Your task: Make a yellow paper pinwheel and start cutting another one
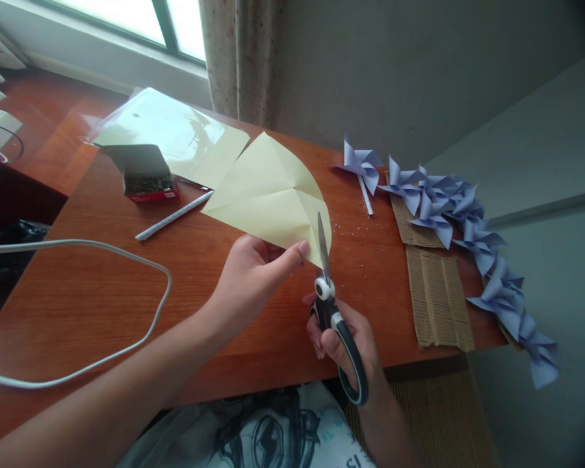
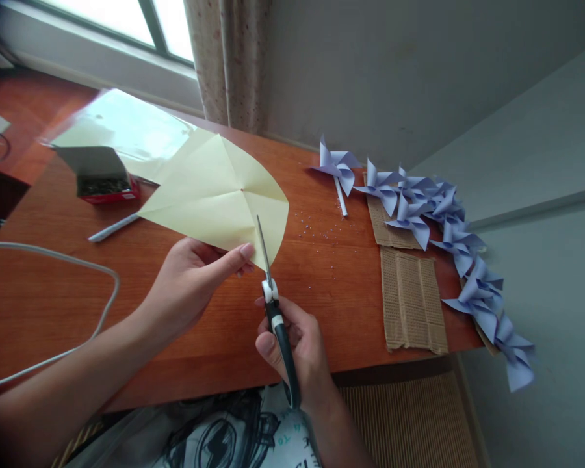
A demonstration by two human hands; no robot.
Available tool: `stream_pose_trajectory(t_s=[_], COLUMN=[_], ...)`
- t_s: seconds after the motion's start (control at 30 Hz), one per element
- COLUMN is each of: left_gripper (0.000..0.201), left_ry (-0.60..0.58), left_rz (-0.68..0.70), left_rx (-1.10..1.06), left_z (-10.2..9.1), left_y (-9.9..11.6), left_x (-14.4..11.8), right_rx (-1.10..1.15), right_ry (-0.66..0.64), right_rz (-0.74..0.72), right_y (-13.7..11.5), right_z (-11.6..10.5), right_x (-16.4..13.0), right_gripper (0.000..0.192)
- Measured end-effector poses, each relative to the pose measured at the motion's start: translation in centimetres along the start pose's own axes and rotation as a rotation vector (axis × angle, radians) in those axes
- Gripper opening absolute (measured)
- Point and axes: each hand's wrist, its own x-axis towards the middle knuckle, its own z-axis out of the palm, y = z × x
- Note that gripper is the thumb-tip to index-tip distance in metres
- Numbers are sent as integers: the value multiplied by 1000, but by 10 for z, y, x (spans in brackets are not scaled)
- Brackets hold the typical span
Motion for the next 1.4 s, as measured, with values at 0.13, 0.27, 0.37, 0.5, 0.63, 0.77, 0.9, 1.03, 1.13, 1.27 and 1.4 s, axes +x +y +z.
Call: stream_pose_trajectory(t_s=[0.13, 0.27, 0.37, 0.5, 0.63, 0.77, 0.9, 1.03, 1.13, 1.27, 1.4], left_gripper=[18, 19, 18, 20, 20, 18, 19, 21, 22, 20, 17], left_ry=[-11, -10, -17, -3, 2, -12, -8, -1, 0, 1, -5], left_rz=[1, -8, -11, -8, -5, -13, -20, -23, -24, -21, -24], left_rx=[-29, -47, -48, -30, -23, -43, -42, -29, -17, -45, -72], left_z=[0, 0, 0, 0, 0, -1, -2, -2, -2, -2, -1], left_y=[0, 0, 0, -1, -1, -1, -2, -3, -4, -4, -3], left_x=[0, 1, 1, 0, 0, 0, 1, 1, 1, 0, 0], right_rx=[-27, -53, -56, -83, -95, -109, -114, -130, -137, -150, -148], right_ry=[20, -15, -31, -16, -12, -14, -12, -5, -4, -2, 3], right_rz=[-4, -20, -30, -32, -36, -30, -17, -16, -21, -24, -33], right_y=[1, 3, 4, 2, -1, -3, -3, -1, -1, -1, -1], right_z=[-1, -5, -7, -6, -4, -5, -5, -5, -6, -6, -7], right_x=[0, 0, 0, -1, -1, -1, -1, -1, -1, -2, -1], right_gripper=[54, 51, 51, 52, 50, 48, 49, 49, 50, 47, 45])
